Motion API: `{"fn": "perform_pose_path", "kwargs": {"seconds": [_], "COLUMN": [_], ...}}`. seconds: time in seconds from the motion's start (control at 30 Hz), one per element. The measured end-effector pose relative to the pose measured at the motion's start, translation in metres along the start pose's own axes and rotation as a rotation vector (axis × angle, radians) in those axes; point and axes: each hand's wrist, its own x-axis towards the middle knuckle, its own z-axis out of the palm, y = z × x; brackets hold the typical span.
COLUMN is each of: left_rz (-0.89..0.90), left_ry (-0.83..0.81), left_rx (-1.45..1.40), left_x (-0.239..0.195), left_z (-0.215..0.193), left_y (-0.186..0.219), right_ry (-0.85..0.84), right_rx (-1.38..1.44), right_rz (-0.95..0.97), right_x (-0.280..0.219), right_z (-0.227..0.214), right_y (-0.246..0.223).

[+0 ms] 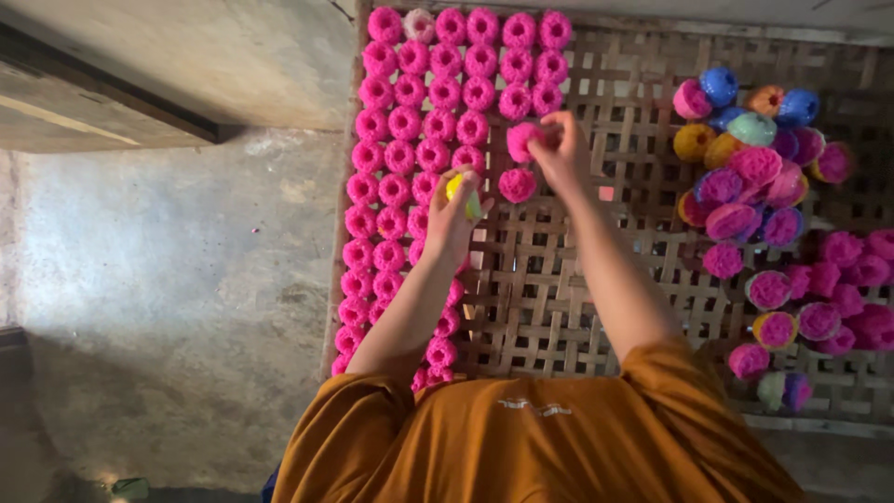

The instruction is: The person repeatedly picks up pink ring-shaped items and colorful plastic molds from a woven tray, places the rings into the molds, and sets the assembled units aside. The person also moves loose rings and molds around the tray to continue the assembly process.

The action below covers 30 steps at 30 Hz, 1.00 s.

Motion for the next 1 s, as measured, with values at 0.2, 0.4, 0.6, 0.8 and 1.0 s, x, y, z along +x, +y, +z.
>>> {"fn": "perform_pose_path", "kwargs": {"seconds": [0.2,0.4,0.6,0.8,1.0], "left_rz": [0.009,0.007,0.054,0.18,0.083], "left_ry": [-0.004,0.015,-0.025,-0.138,-0.069], "left_rx": [0.015,0.036,-0.003,0.002,-0.003], "left_x": [-0.007,-0.006,-0.003,0.004,0.004], "left_z": [0.002,-0.007,-0.008,-0.015,-0.015], "left_y": [0.005,0.009,0.003,0.003,0.002], "right_ry": [0.069,0.133,0.003,-0.146,-0.139], "right_rx": [-0.061,-0.587,-0.666,-0.703,-0.664], "right_rz": [-0.098,-0.425,-0.503,-0.587,-0.566], "right_x": [0.048,0.026,0.067,0.098,0.085], "right_z": [0.041,0.028,0.012,0.025,0.015], "right_y": [0.048,-0.013,-0.067,-0.063,-0.073]}}
